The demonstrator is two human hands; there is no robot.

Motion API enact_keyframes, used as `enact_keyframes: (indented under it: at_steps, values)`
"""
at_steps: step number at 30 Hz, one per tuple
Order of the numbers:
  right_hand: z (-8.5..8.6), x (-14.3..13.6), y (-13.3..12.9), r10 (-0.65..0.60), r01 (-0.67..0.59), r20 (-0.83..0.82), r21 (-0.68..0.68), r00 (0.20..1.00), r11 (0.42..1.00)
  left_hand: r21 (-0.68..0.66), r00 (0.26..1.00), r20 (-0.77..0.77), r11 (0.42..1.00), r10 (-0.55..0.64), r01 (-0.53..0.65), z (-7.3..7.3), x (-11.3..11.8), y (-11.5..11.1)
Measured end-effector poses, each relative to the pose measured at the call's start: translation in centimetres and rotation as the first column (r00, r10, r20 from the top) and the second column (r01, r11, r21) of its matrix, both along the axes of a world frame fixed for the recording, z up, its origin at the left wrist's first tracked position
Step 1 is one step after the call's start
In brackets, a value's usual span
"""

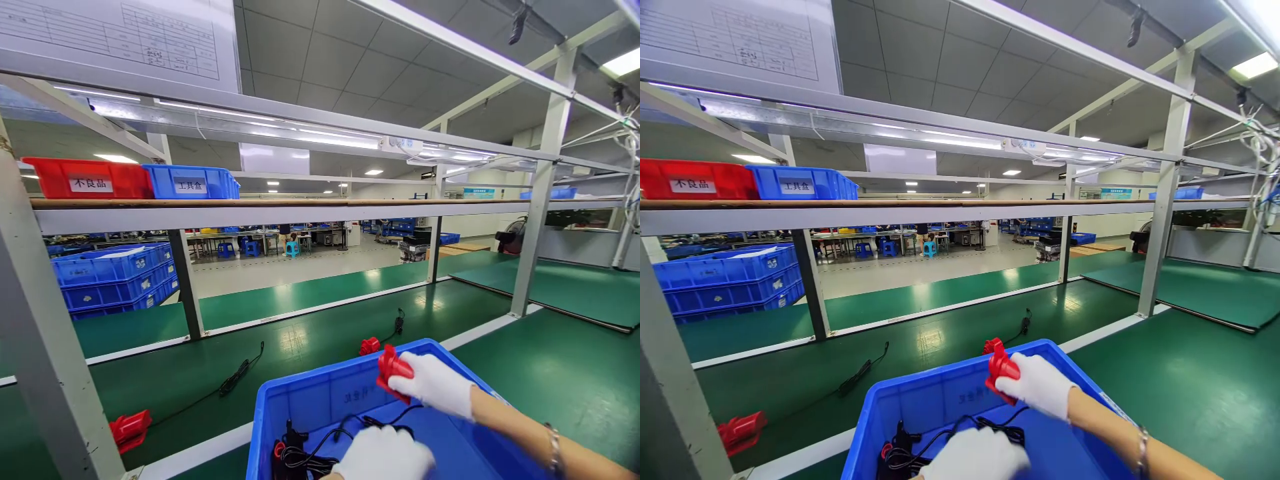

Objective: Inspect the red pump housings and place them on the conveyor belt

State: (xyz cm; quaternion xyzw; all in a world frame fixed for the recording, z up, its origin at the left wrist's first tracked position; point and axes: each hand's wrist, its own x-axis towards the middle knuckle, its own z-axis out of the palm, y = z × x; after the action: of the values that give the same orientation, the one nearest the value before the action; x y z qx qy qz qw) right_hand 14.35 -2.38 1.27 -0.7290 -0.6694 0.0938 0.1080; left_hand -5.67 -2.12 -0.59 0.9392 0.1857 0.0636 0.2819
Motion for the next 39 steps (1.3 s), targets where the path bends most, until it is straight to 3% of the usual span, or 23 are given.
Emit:
enact_keyframes:
  at_steps: [2,4,7,9,10,14,18,22,27,30,33,39]
  values:
    - [1.3,1.0,-1.5,-0.018,0.028,-0.172,0.055,0.985,0.998,-0.093,0.970,0.165,0.982,0.177,-0.163,1.1,0.3,0.3]
    - [1.9,1.0,-2.7,-0.017,0.065,-0.379,0.115,0.925,0.991,-0.298,0.887,0.291,0.915,0.357,-0.271,1.5,0.5,0.7]
    - [1.8,-0.2,-3.6,0.029,0.091,-0.610,0.164,0.792,0.982,-0.637,0.811,0.312,0.742,0.494,-0.207,0.5,1.2,1.4]
    - [1.4,-1.1,-3.8,0.079,0.049,-0.645,0.177,0.760,0.983,-0.759,0.777,0.334,0.641,0.534,-0.114,-0.5,1.8,1.8]
    - [1.2,-1.5,-3.9,0.105,0.021,-0.644,0.185,0.758,0.983,-0.781,0.765,0.350,0.619,0.541,-0.081,-0.8,2.0,1.9]
    - [1.1,-2.3,-4.2,0.166,-0.043,-0.632,0.205,0.757,0.978,-0.788,0.763,0.425,0.614,0.487,0.048,-0.6,1.8,1.6]
    - [1.4,-2.3,-5.2,0.206,-0.085,-0.610,0.221,0.765,0.972,-0.797,0.738,0.529,0.544,0.418,0.263,0.1,1.3,1.3]
    - [1.6,-2.4,-6.2,0.206,-0.085,-0.591,0.226,0.780,0.971,-0.775,0.728,0.581,0.519,0.364,0.359,0.0,1.1,1.5]
    - [1.2,-2.2,-6.9,0.166,-0.036,-0.536,0.244,0.828,0.969,-0.761,0.727,0.625,0.432,0.284,0.485,1.0,0.5,1.7]
    - [0.6,-1.9,-7.3,0.192,-0.043,-0.415,0.343,0.889,0.938,-0.760,0.753,0.619,0.411,0.222,0.503,2.3,-0.2,1.6]
    - [0.2,-1.6,-7.8,0.264,-0.125,-0.240,0.470,0.934,0.873,-0.748,0.768,0.613,0.451,0.186,0.487,3.3,-0.7,1.7]
    - [0.9,-1.6,-8.3,0.412,-0.309,-0.067,0.557,0.909,0.771,-0.764,0.807,0.568,0.467,0.160,0.445,4.1,-1.7,2.1]
